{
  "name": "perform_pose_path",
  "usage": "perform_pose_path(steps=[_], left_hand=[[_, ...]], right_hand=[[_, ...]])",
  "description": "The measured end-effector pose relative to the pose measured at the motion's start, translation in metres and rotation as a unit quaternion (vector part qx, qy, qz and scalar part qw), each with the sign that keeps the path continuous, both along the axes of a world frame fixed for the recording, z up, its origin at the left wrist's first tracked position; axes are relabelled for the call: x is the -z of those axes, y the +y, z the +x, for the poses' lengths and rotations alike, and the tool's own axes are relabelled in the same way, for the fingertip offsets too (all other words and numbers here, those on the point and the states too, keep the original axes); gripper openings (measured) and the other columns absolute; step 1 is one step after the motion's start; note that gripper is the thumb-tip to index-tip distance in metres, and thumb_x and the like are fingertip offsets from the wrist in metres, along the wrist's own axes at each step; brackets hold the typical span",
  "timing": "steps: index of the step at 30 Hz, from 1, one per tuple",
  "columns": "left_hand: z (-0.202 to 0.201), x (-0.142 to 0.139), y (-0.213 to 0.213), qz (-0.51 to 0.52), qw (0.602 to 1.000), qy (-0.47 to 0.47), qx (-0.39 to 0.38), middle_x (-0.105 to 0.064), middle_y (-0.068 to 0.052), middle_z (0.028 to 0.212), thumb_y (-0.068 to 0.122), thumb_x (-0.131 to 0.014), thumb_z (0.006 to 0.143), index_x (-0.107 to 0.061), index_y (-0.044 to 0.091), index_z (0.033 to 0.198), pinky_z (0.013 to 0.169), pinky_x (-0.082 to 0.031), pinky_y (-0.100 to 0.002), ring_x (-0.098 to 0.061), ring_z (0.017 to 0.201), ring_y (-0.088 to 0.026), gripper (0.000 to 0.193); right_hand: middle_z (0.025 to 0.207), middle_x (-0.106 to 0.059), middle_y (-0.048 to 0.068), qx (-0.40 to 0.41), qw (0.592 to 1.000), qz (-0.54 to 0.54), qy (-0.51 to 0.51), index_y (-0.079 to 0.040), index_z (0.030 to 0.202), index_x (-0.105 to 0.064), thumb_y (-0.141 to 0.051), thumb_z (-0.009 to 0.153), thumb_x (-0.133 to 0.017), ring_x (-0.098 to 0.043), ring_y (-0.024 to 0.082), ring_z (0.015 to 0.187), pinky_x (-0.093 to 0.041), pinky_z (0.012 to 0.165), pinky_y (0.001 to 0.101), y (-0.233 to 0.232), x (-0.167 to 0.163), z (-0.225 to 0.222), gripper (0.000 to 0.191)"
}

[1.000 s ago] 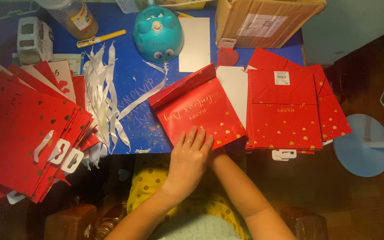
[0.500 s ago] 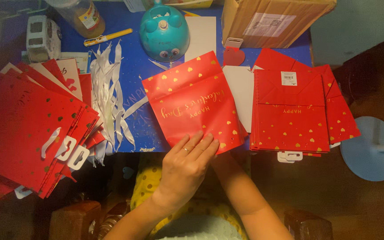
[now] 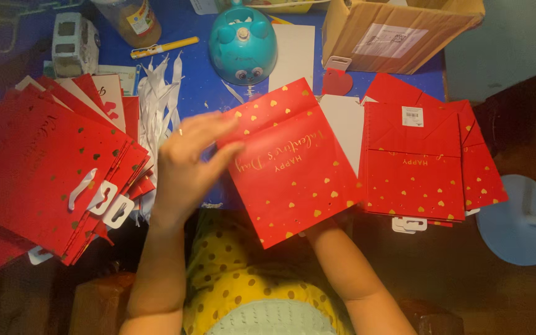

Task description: The person assembles red Valentine's Day gift bags by folding flat pieces into shape, inserting white paper liners, and threading ribbons through the handles. The person handles multiple bags one at a time, alternating between red and white ribbons, and stacks the finished bags on the table.

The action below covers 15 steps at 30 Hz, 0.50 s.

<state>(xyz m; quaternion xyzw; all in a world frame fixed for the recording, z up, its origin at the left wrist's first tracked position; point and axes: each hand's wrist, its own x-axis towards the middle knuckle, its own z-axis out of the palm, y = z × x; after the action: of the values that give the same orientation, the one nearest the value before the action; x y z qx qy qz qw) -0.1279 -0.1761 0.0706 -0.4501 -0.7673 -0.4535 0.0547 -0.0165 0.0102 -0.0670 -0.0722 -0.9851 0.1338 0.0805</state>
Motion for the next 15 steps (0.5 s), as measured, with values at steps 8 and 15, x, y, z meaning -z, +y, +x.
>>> perform_pose_path(steps=[8, 15], left_hand=[[-0.064, 0.039, 0.079, 0.026, 0.975, -0.222, 0.001, -0.081, -0.010, 0.093, 0.021, -0.079, 0.087, -0.079, 0.003, 0.105, 0.076, -0.059, -0.029, -0.078, 0.084, -0.015, 0.026], [-0.061, 0.043, 0.082, 0.071, 0.971, -0.223, -0.057, -0.080, -0.008, 0.084, 0.020, -0.077, 0.089, -0.081, 0.002, 0.096, 0.067, -0.057, -0.026, -0.074, 0.074, -0.010, 0.019]], right_hand=[[0.086, -0.067, 0.016, -0.005, 1.000, 0.001, -0.011, -0.006, 0.095, -0.067, -0.019, 0.091, -0.059, -0.066, 0.034, 0.081, -0.052, 0.069, 0.0464, -0.009, -0.003, 0.009, 0.016], [0.086, -0.067, 0.017, -0.004, 1.000, 0.000, -0.006, -0.006, 0.095, -0.067, -0.019, 0.092, -0.059, -0.066, 0.035, 0.081, -0.051, 0.069, 0.0467, -0.005, -0.001, 0.012, 0.016]])
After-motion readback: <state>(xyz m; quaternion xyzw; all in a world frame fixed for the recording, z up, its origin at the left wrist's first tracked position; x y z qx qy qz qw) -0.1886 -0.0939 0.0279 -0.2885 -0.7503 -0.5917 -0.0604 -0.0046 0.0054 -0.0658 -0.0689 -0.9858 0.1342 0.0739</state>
